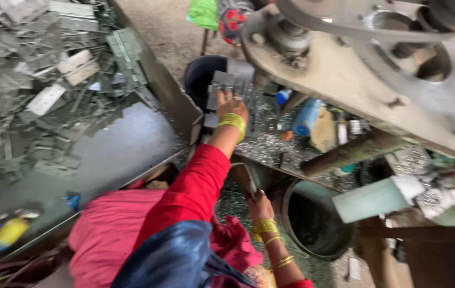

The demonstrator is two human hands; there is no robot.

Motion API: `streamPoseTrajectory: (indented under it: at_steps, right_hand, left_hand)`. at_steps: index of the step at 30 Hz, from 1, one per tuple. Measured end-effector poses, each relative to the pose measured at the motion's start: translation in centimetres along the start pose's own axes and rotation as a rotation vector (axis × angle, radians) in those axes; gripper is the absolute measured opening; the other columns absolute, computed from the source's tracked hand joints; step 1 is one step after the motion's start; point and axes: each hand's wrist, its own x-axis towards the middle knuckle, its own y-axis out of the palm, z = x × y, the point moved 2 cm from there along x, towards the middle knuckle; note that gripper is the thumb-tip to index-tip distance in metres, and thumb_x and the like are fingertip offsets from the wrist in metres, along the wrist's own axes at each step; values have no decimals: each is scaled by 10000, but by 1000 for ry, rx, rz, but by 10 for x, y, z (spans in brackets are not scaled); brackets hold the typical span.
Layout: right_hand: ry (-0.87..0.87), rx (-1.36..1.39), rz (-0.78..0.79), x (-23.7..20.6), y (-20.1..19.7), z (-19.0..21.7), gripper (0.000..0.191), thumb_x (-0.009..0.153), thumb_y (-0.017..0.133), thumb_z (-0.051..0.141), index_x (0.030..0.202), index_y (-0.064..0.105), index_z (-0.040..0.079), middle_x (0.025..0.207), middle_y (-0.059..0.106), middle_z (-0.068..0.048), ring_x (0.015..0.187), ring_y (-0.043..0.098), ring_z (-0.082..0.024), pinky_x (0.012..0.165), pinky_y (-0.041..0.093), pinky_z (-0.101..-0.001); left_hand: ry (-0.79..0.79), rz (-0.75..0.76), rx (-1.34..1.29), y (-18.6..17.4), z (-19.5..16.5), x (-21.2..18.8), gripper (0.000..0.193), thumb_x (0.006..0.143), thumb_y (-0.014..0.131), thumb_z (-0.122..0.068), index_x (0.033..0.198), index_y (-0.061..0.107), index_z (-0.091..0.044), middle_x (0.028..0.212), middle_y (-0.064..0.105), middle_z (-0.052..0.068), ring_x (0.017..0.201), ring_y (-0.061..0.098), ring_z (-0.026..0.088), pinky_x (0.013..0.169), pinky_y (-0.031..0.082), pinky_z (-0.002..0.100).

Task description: The person repeatedly picks up small metal plates from a pile, places them into a press machine, and operates the lever to process them. After each cycle, the processed plate is removed and placed into a container. The task is performed continuously with a steady rhythm.

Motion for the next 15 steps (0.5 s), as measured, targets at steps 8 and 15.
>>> streamPoseTrajectory:
  at_steps: [8, 15]
  right_hand:
    - [-141, 54, -383, 6, -113, 77, 317, 888, 624, 266, 1149, 672, 92, 1030, 720, -227, 934, 686, -439, 776, 542, -529]
    - [-147, 116, -327, -13, -158, 137, 201, 914, 624, 271, 1034, 744, 163, 998, 752, -156, 937, 708, -379, 810, 543, -483]
  left_hand:
    - [197, -282, -117, 49, 9, -64, 588, 1058, 481, -504, 1414, 574, -45, 1605, 388, 117, 1557, 287, 304, 1273, 66, 574]
    - [416, -655, -211, 45, -17, -69, 344, 945, 539, -76, 1266, 658, -104, 1436, 580, 164, 1136, 651, 314, 1062, 418, 520]
